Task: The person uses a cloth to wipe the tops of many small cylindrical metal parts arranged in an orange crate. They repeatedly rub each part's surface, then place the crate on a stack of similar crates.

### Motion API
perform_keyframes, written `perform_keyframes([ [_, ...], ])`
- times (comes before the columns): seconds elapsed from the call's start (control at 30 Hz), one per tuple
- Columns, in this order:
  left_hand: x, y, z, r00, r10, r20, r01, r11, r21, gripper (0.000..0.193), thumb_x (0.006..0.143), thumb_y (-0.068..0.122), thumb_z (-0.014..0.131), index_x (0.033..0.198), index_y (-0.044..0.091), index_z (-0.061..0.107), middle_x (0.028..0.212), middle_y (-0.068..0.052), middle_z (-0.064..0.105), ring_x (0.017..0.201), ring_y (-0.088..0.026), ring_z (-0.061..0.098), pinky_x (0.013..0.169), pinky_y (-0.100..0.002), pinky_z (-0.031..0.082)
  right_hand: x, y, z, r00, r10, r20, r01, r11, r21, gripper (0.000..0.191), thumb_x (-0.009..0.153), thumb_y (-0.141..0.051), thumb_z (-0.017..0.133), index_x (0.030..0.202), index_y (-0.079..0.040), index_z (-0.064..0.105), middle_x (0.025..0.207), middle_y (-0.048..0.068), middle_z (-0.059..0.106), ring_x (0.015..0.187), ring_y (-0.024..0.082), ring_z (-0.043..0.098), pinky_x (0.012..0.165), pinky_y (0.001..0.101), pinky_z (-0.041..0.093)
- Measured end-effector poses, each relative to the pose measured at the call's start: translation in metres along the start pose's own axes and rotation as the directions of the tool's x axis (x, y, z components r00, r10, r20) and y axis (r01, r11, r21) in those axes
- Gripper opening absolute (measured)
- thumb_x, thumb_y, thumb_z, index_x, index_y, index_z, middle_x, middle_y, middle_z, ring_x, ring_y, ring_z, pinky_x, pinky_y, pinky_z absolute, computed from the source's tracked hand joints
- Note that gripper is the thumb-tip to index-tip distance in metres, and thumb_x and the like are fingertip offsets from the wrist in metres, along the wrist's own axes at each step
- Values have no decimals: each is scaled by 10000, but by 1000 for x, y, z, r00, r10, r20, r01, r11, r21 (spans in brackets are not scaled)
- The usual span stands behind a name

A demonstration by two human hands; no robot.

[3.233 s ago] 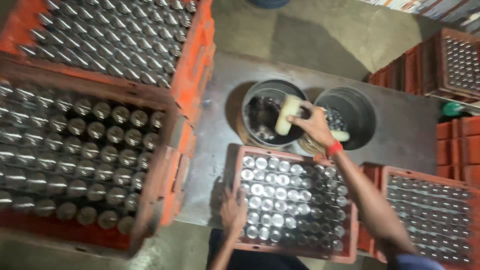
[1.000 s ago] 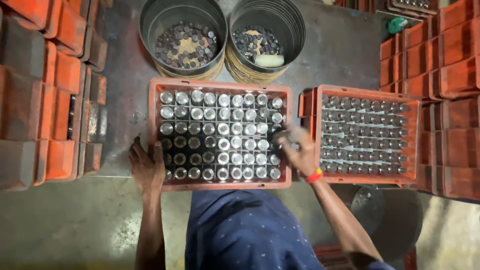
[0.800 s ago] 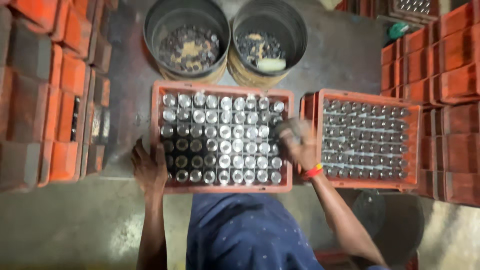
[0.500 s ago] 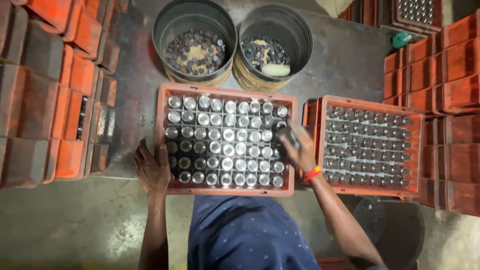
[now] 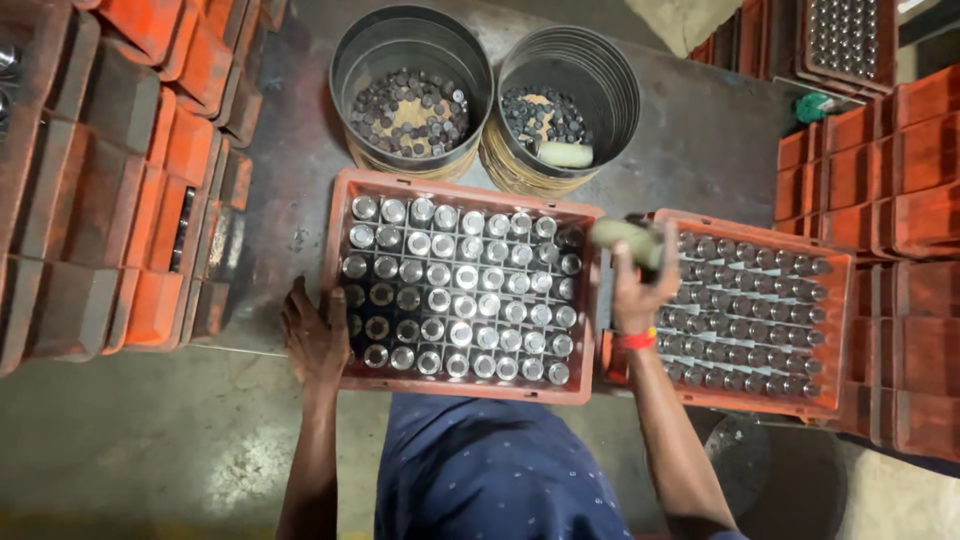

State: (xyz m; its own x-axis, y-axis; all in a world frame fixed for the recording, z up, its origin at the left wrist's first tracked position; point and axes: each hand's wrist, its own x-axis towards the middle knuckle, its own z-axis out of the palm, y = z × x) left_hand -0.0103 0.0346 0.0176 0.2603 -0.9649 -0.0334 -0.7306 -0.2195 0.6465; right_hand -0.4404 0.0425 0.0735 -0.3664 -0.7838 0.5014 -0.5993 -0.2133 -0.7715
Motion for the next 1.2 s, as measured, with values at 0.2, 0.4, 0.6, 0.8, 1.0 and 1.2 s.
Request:
perform_keyframes([
  [0.2, 1, -3, 3, 999, 42, -35, -42, 999, -1, 686, 1039, 509, 487, 1486, -7, 429, 1394, -318, 533, 1262, -526, 499, 1077, -578, 386, 15, 2, 3, 983, -154, 98, 176, 941, -288, 537, 918, -170, 797, 1396, -27, 600, 1236, 175, 715, 1192, 332, 652, 1072, 464, 493],
  [0.4, 2, -5, 6, 999, 30, -39, -30, 1000, -5, 662, 1041, 491, 488, 1482, -2, 441, 1385, -304, 555, 1232, -516, 514, 1030, -579, 418, 35, 3, 16, 970, 27, 241, 12, 987, -157, 591, 894, -135, 791, 1445, -55, 594, 1238, 211, 708, 1055, 283, 681, 889, 405, 570],
  [0.6, 2, -8, 8, 999, 27, -25, -26, 1000, 13, 670, 1028, 498, 487, 1484, 11, 432, 1384, -297, 553, 1234, -510, 519, 1004, -582, 436, 39, -1, 41, 984, -176, 28, 178, 974, -143, 588, 942, -177, 797, 1464, -53, 556, 1249, 150, 684, 1103, 261, 674, 991, 405, 567],
  [0.8, 4, -9, 9, 999, 31, -27, -31, 1000, 6, 680, 1023, 503, 505, 1491, 17, 421, 1378, -304, 546, 1238, -523, 508, 1023, -591, 419, 43, -4, 62, 989, -14, 145, 16, 1000, -13, 539, 957, -181, 790, 1447, -58, 602, 1210, 127, 732, 1079, 241, 703, 996, 413, 562],
  [1.0, 6, -8, 8, 1000, -1, -11, 1, 999, -33, 687, 1016, 526, 497, 1493, 38, 421, 1396, -297, 544, 1258, -520, 498, 1039, -598, 409, 33, -19, 88, 932, -200, 301, 225, 973, -49, 442, 943, -182, 798, 1350, -82, 658, 1249, 151, 729, 1162, 272, 696, 1031, 402, 550],
  [1.2, 5, -9, 9, 999, -37, 17, 38, 999, -29, 739, 996, 555, 493, 1510, 32, 407, 1422, -319, 508, 1269, -548, 460, 1033, -607, 386, 25, -26, 85, 981, -155, 114, 163, 985, -64, 515, 973, -198, 767, 1411, 8, 592, 1298, 213, 688, 1182, 297, 675, 1021, 425, 535],
])
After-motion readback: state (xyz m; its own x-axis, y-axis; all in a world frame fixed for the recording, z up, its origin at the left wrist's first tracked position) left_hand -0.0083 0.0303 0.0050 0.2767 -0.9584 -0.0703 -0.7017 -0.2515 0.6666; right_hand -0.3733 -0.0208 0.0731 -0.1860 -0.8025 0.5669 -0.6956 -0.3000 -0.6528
